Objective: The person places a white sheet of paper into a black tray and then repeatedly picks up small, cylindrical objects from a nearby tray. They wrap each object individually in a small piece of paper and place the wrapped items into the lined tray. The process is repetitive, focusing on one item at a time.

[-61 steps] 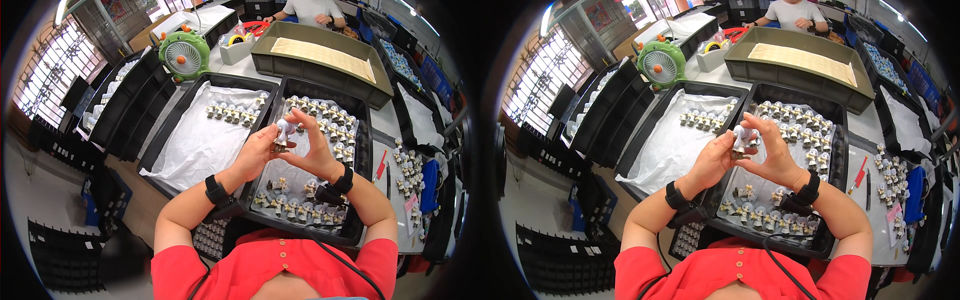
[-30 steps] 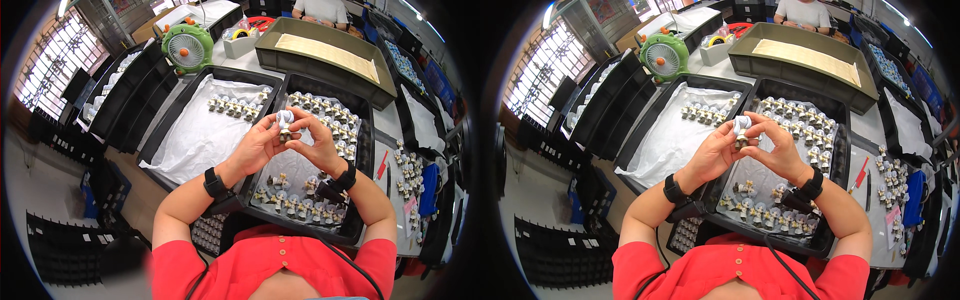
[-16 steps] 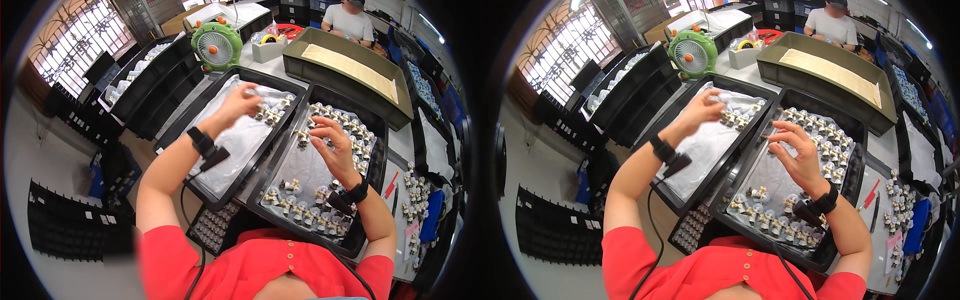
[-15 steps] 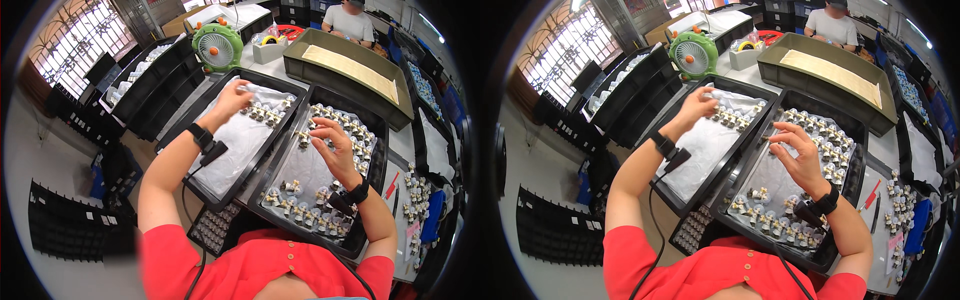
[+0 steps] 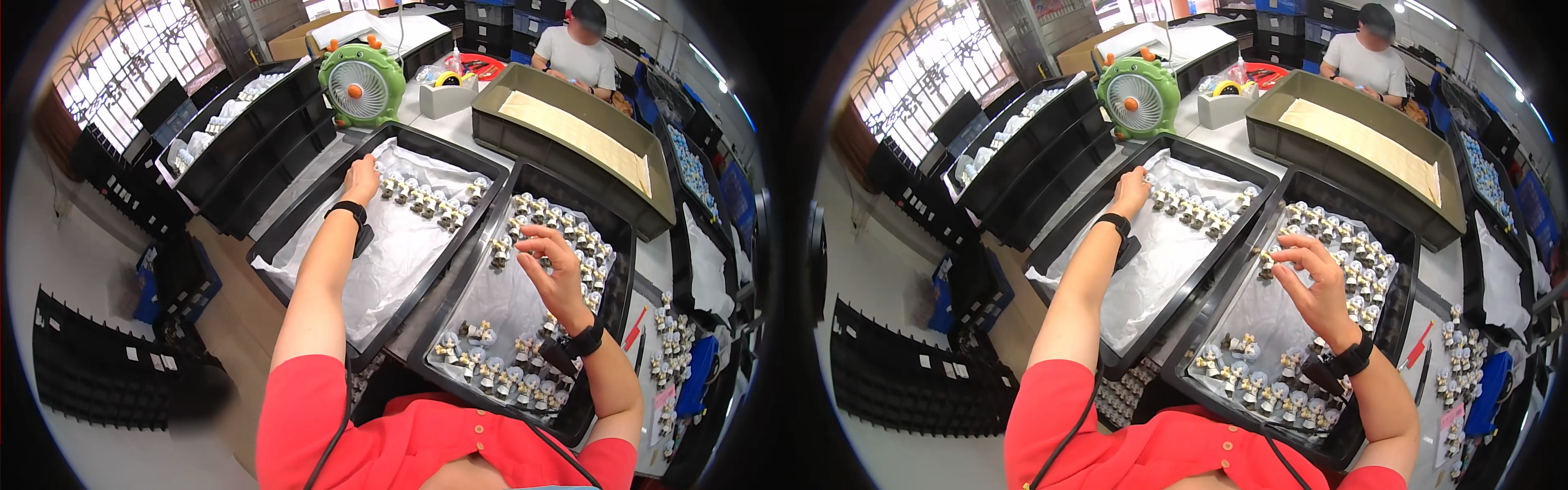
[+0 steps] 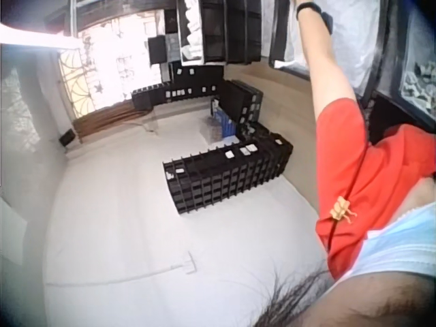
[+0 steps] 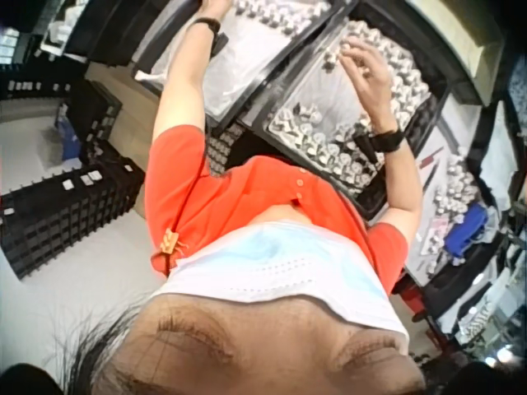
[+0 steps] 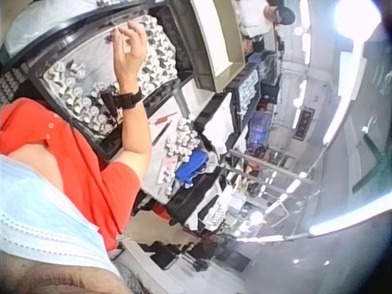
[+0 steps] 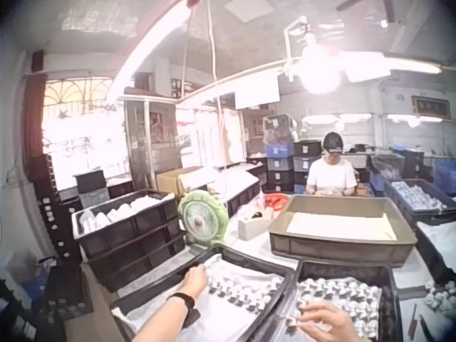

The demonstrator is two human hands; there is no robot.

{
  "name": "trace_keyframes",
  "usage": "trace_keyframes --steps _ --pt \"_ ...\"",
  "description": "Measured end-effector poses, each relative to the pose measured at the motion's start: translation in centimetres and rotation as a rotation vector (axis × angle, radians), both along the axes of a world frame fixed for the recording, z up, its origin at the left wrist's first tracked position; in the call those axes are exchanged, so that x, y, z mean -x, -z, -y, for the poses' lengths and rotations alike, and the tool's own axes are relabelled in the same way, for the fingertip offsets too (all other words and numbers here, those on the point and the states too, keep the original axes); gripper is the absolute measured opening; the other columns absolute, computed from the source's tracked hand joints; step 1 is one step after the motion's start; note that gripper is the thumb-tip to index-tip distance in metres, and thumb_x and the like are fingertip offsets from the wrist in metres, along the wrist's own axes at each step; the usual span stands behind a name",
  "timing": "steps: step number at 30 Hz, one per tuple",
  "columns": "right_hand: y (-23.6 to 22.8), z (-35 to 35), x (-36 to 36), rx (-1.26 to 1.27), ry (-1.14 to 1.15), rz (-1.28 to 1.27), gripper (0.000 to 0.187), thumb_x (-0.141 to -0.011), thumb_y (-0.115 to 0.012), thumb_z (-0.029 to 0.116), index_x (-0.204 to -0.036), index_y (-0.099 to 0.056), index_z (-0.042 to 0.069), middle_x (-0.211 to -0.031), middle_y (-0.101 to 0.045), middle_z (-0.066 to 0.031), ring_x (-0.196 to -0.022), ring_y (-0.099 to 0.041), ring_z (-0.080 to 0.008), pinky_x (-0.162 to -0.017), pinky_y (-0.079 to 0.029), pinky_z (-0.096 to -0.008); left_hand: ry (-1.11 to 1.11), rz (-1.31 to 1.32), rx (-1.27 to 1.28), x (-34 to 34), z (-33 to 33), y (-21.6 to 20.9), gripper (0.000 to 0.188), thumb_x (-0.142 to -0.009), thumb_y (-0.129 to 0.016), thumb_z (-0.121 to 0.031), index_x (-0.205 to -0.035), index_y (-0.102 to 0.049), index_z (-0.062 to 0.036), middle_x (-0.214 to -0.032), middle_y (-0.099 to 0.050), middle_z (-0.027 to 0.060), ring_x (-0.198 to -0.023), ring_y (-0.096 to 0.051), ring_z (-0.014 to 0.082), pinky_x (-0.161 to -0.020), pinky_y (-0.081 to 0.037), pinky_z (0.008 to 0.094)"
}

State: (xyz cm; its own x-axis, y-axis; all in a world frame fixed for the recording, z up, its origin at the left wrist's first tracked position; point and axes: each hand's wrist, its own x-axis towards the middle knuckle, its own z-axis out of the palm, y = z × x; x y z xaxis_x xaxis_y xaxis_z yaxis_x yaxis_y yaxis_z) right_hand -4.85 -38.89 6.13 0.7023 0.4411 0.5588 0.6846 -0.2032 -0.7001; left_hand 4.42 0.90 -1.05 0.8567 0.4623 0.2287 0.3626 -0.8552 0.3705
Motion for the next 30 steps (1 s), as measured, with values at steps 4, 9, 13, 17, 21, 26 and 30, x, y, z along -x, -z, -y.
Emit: trace_keyframes --steps 4,9,13,17,21,26,30 --pt "0.3 -0.1 -0.1 0.039 0.009 -0.012 0.013 -0.079 -0.066 0.006 -0.092 -0.067 0.005 -0.108 -0.062 -0.0087 -0.088 -0.059 -0.0168 -0.069 -0.046 -0.0268 0.045 -0.026 0.007 0.2 -0.1 -0.4 0.029 -0.081 -0.063 -0.015 -0.109 -0.058 -0.0066 -0.103 -0.063 0.0194 -0.097 -0.061 0.0349 -0.082 -0.049 0.0436" --pt "0.7 -0.5 -0.3 0.086 0.005 -0.034 0.013 -0.079 -0.067 0.006 -0.092 -0.067 0.005 -0.108 -0.062 -0.0086 -0.086 -0.059 -0.0163 -0.069 -0.046 -0.0265 0.138 -0.081 -0.252 0.0 0.0 0.2 0.019 -0.083 -0.057 -0.012 -0.099 -0.061 -0.0027 -0.106 -0.057 0.0198 -0.087 -0.063 0.0368 -0.077 -0.052 0.0434" --pt "1.2 -0.6 -0.5 0.107 0.018 -0.041 0.012 -0.079 -0.067 0.006 -0.091 -0.066 0.005 -0.107 -0.063 -0.0085 -0.086 -0.059 -0.0168 -0.068 -0.047 -0.0267 0.13 0.004 -0.252 0.0 -0.4 1.5 0.019 -0.081 -0.061 -0.014 -0.096 -0.061 -0.0029 -0.104 -0.052 0.018 -0.087 -0.062 0.0369 -0.077 -0.051 0.0436" --pt "1.6 -0.6 -0.8 0.12 0.029 -0.035 0.012 -0.079 -0.066 0.006 -0.091 -0.066 0.005 -0.107 -0.063 -0.0088 -0.087 -0.06 -0.0174 -0.068 -0.047 -0.0269 0.139 0.033 -0.196 0.6 -0.8 1.3 0.021 -0.079 -0.065 -0.018 -0.095 -0.062 -0.0047 -0.103 -0.056 0.018 -0.091 -0.061 0.0364 -0.078 -0.05 0.0445" --pt "1.5 -0.3 -1.1 0.145 0.037 -0.035 0.012 -0.079 -0.066 0.006 -0.091 -0.066 0.004 -0.103 -0.064 -0.0085 -0.086 -0.061 -0.0169 -0.068 -0.047 -0.0268 0.112 -0.018 -0.158 1.6 -0.2 0.4 0.02 -0.081 -0.062 -0.018 -0.095 -0.063 -0.0046 -0.098 -0.062 0.0196 -0.091 -0.062 0.0366 -0.078 -0.05 0.0445" --pt "1.6 0.4 -2.0 0.279 -0.009 -0.086 0.015 -0.079 -0.066 0.01 -0.093 -0.065 0.003 -0.096 -0.064 -0.0097 -0.079 -0.062 -0.0196 -0.068 -0.047 -0.0286 0.078 0.007 -0.163 1.0 -0.6 0.8 0.014 -0.081 -0.059 -0.013 -0.088 -0.065 -0.0031 -0.091 -0.065 0.0205 -0.089 -0.064 0.0371 -0.077 -0.052 0.0448" --pt "2.1 2.5 -3.1 0.495 0.063 -0.182 0.022 -0.078 -0.066 0.015 -0.096 -0.065 0.002 -0.09 -0.066 -0.0147 -0.081 -0.063 -0.0283 -0.074 -0.05 -0.0346 0.055 -0.119 -0.164 1.9 0.3 -1.0 0.031 -0.079 -0.066 -0.022 -0.103 -0.059 -0.0042 -0.101 -0.063 0.0207 -0.097 -0.062 0.0362 -0.081 -0.05 0.044"
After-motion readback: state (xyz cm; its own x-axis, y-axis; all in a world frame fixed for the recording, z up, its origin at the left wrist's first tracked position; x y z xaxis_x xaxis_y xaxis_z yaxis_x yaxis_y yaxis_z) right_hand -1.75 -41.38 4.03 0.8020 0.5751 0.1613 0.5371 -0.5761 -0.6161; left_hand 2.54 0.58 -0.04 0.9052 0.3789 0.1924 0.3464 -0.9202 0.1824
